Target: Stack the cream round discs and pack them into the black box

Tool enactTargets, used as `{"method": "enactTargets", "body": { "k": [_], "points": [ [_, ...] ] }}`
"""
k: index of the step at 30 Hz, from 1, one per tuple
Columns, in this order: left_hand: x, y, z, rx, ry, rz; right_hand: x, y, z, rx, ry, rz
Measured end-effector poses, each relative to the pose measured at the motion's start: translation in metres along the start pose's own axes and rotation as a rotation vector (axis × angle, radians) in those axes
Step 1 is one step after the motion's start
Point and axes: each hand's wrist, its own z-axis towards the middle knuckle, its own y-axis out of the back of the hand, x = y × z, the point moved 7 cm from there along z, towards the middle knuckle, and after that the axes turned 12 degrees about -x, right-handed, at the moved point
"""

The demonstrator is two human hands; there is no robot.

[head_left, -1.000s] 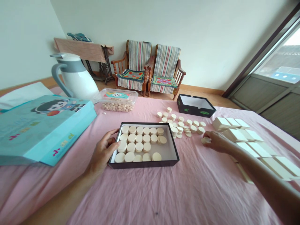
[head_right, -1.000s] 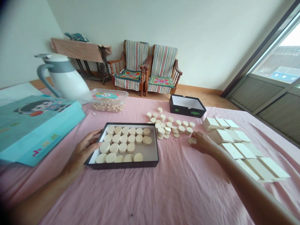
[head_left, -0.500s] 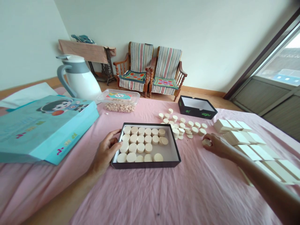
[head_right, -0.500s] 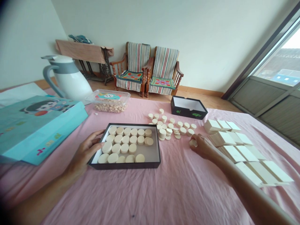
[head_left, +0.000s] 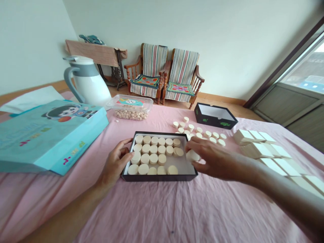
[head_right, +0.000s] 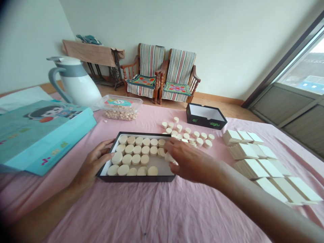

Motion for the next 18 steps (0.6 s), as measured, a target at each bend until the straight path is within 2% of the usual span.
{"method": "enactTargets", "body": {
  "k": [6, 11, 18],
  "points": [
    [0.000, 0.001, 0.000, 0.005, -0.020, 0.009, 0.022, -0.029, 0.021, 0.218, 0.145, -0.114],
    [-0.002, 0.002, 0.000, -0.010, -0.025, 0.018, 0.025, -0.042, 0.033, 0.275, 0.221, -0.156],
    [-0.003, 0.002, -0.001, -0.027, -0.026, 0.013, 0.027, -0.060, 0.032, 0.304, 0.338, -0.226]
  ]
}}
